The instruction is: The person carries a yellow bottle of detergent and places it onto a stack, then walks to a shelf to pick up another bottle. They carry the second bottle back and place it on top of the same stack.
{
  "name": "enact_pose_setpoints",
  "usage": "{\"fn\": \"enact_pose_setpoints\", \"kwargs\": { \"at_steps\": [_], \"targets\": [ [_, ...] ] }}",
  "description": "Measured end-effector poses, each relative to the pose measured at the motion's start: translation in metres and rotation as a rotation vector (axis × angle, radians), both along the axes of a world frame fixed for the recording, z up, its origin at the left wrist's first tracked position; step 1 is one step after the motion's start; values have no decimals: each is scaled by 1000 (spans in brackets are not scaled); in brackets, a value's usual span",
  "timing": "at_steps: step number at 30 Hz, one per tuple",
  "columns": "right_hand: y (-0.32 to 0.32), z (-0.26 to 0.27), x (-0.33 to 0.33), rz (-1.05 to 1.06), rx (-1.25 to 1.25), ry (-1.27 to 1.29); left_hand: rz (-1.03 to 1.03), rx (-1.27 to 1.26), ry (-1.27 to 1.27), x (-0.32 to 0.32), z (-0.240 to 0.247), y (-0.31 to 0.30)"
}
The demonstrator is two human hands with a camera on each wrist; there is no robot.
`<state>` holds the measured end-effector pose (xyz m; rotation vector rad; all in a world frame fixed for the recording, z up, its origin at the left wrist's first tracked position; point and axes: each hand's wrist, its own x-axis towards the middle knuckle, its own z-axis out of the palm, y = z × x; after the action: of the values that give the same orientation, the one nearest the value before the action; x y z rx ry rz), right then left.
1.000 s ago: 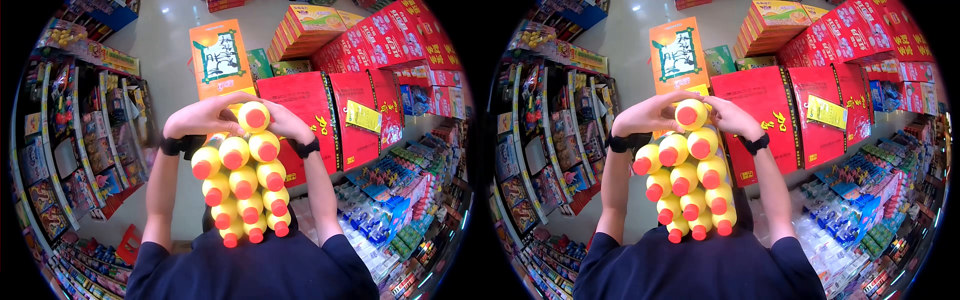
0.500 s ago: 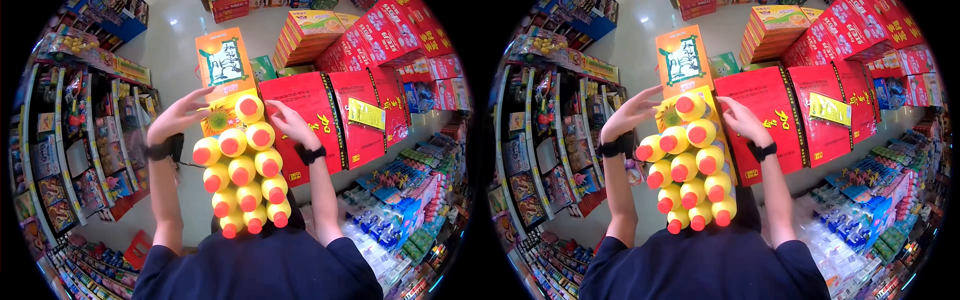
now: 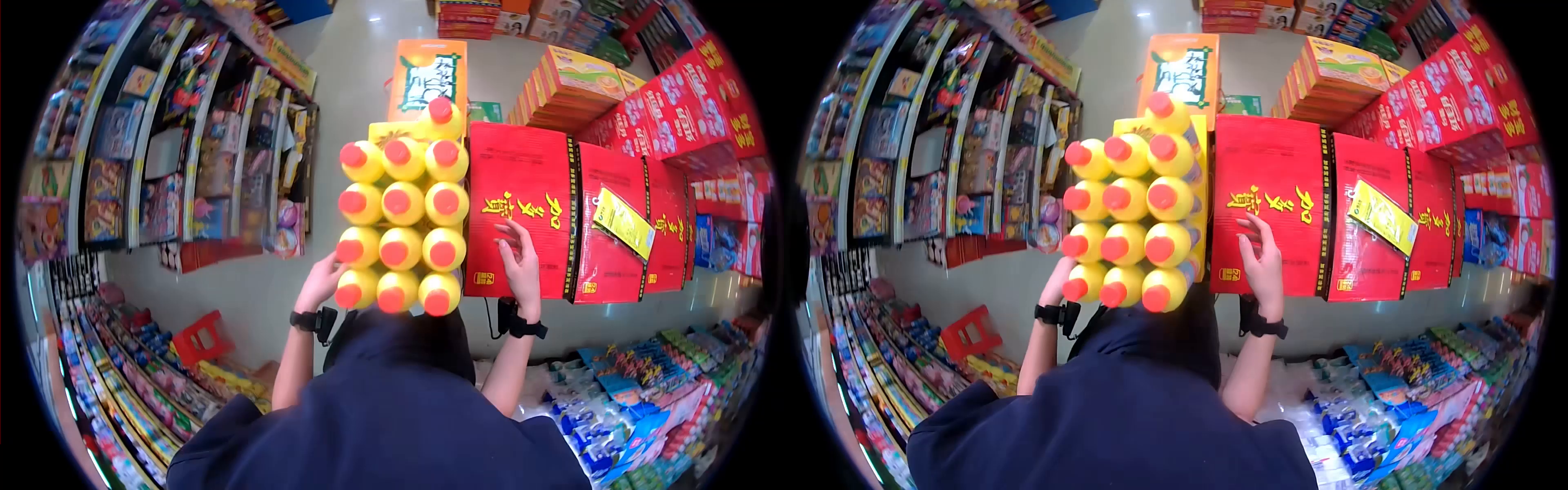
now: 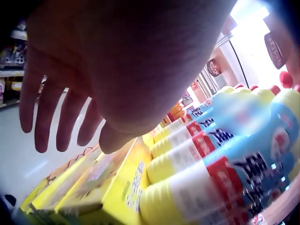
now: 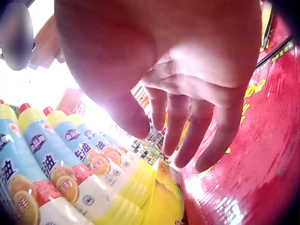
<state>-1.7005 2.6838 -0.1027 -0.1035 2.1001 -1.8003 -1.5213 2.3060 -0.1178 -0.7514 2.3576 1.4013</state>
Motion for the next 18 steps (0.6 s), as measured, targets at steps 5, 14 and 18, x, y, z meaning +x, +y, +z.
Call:
{"fn": "enact_pose_setpoints", "kwargs": {
  "at_steps": [5, 14, 18],
  "targets": [
    [7, -9, 37, 9, 13, -4, -27, -116, 30, 31, 26, 43],
    [-6, -24, 133, 15, 150, 140, 1, -283, 362, 108, 12, 23],
    [-48, -18, 184, 119, 176, 151, 141, -231, 312, 179, 18, 3]
  ]
}}
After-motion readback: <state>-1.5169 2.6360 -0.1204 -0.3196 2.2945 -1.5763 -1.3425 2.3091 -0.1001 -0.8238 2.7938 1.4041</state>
